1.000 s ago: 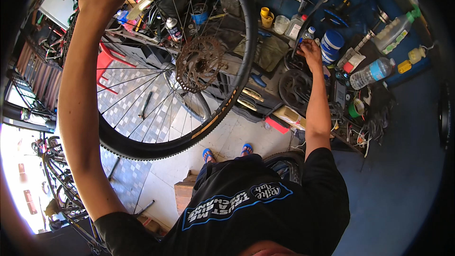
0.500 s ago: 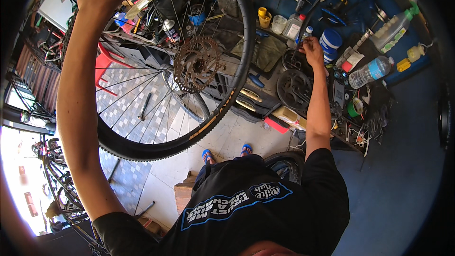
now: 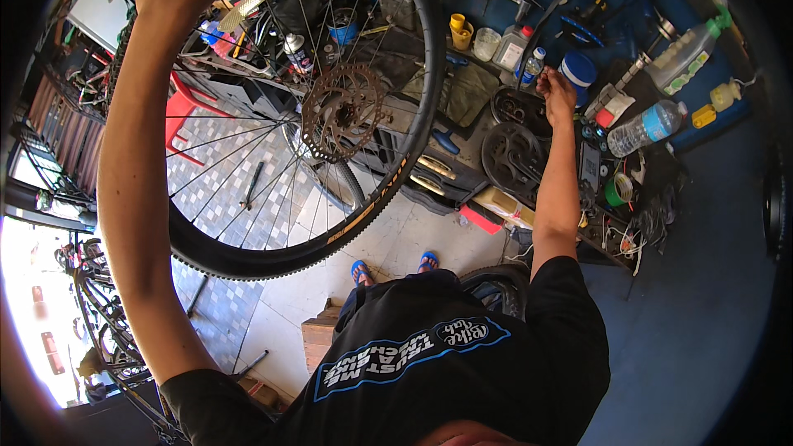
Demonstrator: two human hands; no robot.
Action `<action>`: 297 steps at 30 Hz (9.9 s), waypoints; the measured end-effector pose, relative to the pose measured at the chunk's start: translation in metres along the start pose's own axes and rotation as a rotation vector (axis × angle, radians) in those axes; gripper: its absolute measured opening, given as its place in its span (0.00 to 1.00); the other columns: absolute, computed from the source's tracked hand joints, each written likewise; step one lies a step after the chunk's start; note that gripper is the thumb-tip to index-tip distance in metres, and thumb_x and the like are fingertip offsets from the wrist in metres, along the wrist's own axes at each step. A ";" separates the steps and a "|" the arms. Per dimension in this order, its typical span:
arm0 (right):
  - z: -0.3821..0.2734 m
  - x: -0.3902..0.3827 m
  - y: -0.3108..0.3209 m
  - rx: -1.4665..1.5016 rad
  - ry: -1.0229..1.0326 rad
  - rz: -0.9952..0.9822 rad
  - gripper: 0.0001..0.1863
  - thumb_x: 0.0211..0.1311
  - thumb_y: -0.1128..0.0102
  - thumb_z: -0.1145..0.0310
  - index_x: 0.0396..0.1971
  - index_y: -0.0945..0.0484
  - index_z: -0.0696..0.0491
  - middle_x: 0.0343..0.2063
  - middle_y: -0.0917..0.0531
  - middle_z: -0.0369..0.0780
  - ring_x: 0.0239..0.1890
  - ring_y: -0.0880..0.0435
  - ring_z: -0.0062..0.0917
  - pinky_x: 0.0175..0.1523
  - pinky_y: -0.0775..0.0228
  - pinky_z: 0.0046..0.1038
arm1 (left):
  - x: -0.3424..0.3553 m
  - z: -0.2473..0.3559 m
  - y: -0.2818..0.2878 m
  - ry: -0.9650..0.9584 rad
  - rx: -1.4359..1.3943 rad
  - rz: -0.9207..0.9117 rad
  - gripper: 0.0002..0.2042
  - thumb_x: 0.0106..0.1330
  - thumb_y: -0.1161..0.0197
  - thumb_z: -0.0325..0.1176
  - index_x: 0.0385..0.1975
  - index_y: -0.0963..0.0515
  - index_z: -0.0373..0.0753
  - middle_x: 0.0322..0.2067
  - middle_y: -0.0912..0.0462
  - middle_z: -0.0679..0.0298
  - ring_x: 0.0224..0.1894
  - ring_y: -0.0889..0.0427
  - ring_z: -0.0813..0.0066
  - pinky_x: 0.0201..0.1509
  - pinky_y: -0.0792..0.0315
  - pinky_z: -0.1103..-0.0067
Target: The person removes the cassette from a bicycle wheel using a chain whip and lockring tool, then places the wheel on the floor. They pick up a small cylindrical part and a screwdriver, then walk to a workbench and place the items on it.
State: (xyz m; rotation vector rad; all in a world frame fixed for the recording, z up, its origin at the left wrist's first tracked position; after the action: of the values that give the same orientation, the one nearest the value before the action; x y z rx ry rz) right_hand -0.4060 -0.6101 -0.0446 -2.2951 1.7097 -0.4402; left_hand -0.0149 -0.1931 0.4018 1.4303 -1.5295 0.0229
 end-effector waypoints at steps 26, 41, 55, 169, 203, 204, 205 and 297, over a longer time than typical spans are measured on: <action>0.033 -0.011 -0.014 -0.177 -0.011 -0.080 0.11 0.74 0.42 0.76 0.50 0.17 0.61 0.41 0.14 0.42 0.41 0.13 0.28 0.45 0.17 0.29 | -0.005 0.001 0.002 -0.006 0.045 0.021 0.28 0.54 0.39 0.23 0.59 0.27 0.26 0.35 0.15 0.45 0.35 0.14 0.47 0.39 0.22 0.59; 0.039 0.007 -0.031 -0.871 -0.031 -0.181 0.10 0.65 0.33 0.68 0.41 0.12 0.57 0.30 0.12 0.40 0.32 0.13 0.23 0.42 0.21 0.30 | -0.004 -0.003 0.004 0.013 0.011 0.000 0.27 0.53 0.38 0.22 0.57 0.27 0.26 0.33 0.15 0.44 0.35 0.14 0.46 0.38 0.22 0.59; 0.080 0.013 -0.022 -1.372 -0.085 -0.235 0.08 0.59 0.29 0.67 0.35 0.10 0.54 0.35 0.09 0.42 0.39 0.12 0.32 0.47 0.24 0.37 | -0.020 -0.003 0.011 -0.008 0.006 0.097 0.29 0.51 0.31 0.25 0.57 0.28 0.28 0.33 0.15 0.45 0.37 0.15 0.45 0.42 0.22 0.58; 0.601 -0.250 -0.760 -1.735 -0.383 -1.045 0.25 0.49 0.27 0.52 0.42 0.13 0.54 0.41 0.10 0.46 0.49 0.11 0.40 0.56 0.21 0.40 | -0.522 -0.180 -0.887 0.023 -0.784 -0.995 0.18 0.70 0.43 0.31 0.56 0.17 0.57 0.71 0.38 0.52 0.79 0.53 0.37 0.77 0.40 0.56; 0.287 -0.234 -0.473 -1.055 -0.213 -0.485 0.11 0.67 0.37 0.74 0.48 0.21 0.56 0.37 0.12 0.44 0.41 0.11 0.30 0.47 0.21 0.32 | -0.592 0.086 -0.608 0.068 -1.485 -1.274 0.20 0.63 0.31 0.39 0.52 0.20 0.35 0.45 0.14 0.44 0.46 0.15 0.44 0.53 0.21 0.60; 0.264 -0.230 -0.452 -1.044 -0.222 -0.441 0.11 0.68 0.35 0.73 0.48 0.20 0.56 0.37 0.12 0.43 0.41 0.11 0.29 0.47 0.21 0.32 | -0.577 0.103 -0.599 0.045 -1.575 -1.269 0.21 0.64 0.32 0.41 0.52 0.20 0.35 0.43 0.13 0.44 0.44 0.13 0.45 0.50 0.19 0.60; 0.242 -0.225 -0.429 -1.009 -0.228 -0.390 0.11 0.68 0.34 0.69 0.46 0.19 0.55 0.36 0.12 0.44 0.41 0.11 0.31 0.46 0.20 0.33 | -0.566 0.118 -0.596 0.024 -1.509 -1.318 0.21 0.64 0.31 0.41 0.52 0.19 0.35 0.44 0.13 0.44 0.46 0.13 0.46 0.51 0.19 0.61; 0.213 -0.150 -0.299 -1.282 0.038 -0.570 0.14 0.55 0.31 0.68 0.42 0.17 0.56 0.39 0.15 0.52 0.46 0.15 0.50 0.52 0.21 0.47 | -0.227 0.343 -0.362 -0.321 -1.160 -0.844 0.13 0.61 0.28 0.37 0.41 0.18 0.39 0.44 0.16 0.52 0.48 0.14 0.49 0.51 0.19 0.58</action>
State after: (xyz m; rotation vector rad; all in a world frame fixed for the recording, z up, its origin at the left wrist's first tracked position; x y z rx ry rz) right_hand -0.1007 -0.3782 -0.1447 -3.6401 1.4671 0.8150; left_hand 0.0008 -0.3408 -0.1258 0.9738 -0.7428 -1.4099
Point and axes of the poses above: each hand's wrist, its own x-axis towards the middle knuckle, its own y-axis out of the back of the hand, z = x × y, the point moved 9 cm from there along x, towards the middle knuckle
